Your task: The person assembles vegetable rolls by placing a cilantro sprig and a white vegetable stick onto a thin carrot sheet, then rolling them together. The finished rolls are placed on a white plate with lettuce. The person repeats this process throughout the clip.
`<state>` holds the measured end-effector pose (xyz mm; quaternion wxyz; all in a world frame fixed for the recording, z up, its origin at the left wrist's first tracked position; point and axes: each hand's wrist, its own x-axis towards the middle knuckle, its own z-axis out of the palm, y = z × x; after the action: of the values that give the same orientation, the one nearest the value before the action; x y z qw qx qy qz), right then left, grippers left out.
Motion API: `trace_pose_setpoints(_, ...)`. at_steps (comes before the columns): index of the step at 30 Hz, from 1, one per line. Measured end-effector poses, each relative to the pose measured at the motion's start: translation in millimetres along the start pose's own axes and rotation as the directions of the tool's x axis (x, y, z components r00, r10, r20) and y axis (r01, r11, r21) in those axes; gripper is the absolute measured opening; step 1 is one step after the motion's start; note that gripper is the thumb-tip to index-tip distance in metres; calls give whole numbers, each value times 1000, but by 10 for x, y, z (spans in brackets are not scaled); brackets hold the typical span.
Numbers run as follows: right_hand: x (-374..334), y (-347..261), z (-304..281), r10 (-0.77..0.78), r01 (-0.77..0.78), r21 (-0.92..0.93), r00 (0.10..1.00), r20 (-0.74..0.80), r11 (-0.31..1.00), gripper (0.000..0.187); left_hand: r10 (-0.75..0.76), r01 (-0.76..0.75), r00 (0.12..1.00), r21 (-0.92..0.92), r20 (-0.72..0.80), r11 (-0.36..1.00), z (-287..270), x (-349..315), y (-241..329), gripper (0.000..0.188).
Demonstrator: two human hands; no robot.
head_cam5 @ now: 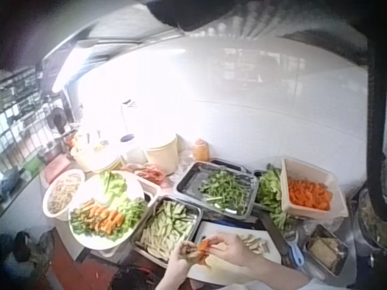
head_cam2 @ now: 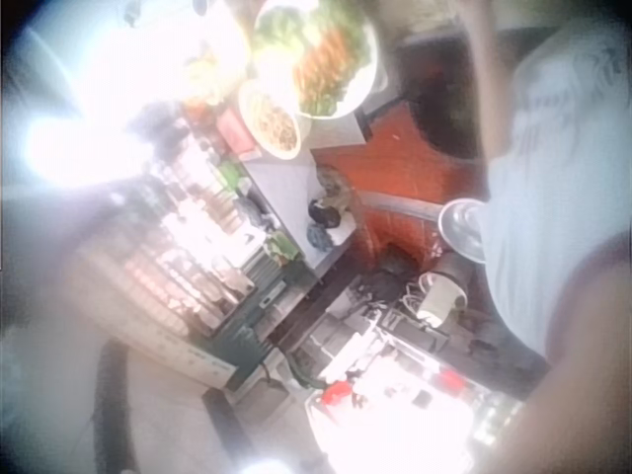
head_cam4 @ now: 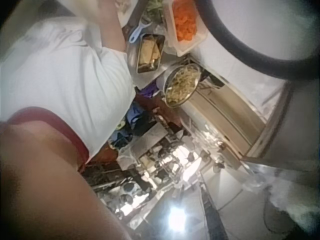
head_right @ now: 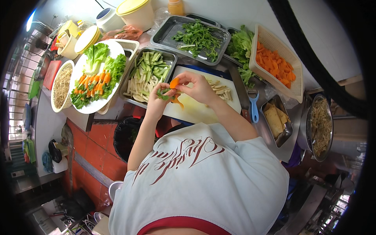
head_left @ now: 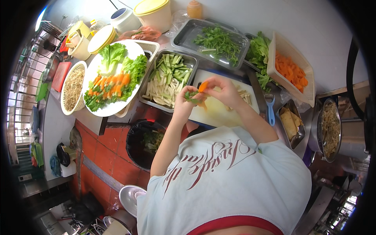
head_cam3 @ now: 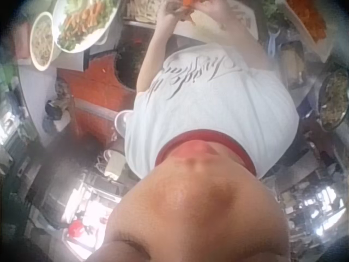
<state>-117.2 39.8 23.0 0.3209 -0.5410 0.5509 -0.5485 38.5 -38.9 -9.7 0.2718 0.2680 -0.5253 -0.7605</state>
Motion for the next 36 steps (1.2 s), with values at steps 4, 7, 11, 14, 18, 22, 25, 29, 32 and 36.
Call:
trace_pose_setpoints(4,-39,-54,21,-115,115,-168,993,9,979,13,-112,106,993,-152,-29,983,40,-31,62,33)
trace_pose_setpoints(7,-61,-28,21,-172,172,-264,985,22,949,14,-157,147,987,-234,-24,961,47,-34,80,35)
trace_pose_setpoints(11,-80,26,6,-322,322,-286,946,47,903,16,-218,246,969,-439,113,864,-12,-27,110,38)
trace_pose_setpoints(14,-63,9,-11,-425,431,-303,901,92,850,18,-197,238,971,-493,133,837,-11,-48,146,36)
trace_pose_setpoints(18,-87,20,-41,-262,264,-90,965,27,960,20,-128,139,990,-333,55,933,56,-73,127,35)
trace_pose_setpoints(22,-89,126,-38,-30,24,197,999,28,980,21,42,-44,999,-151,-14,988,101,-52,130,36)
trace_pose_setpoints(25,-91,184,-53,-50,34,153,994,101,988,23,21,-24,999,-69,-40,997,112,-65,172,35)
trace_pose_setpoints(29,-146,116,-29,-16,-2,216,997,81,976,24,-71,70,997,-5,-17,998,109,-113,174,34)
trace_pose_setpoints(32,-151,110,-25,-54,42,165,996,66,985,23,-119,119,993,-27,1,993,124,-123,175,34)
trace_pose_setpoints(36,-136,133,-37,-182,183,-14,982,50,983,21,-111,108,994,-112,-16,988,127,-99,163,32)
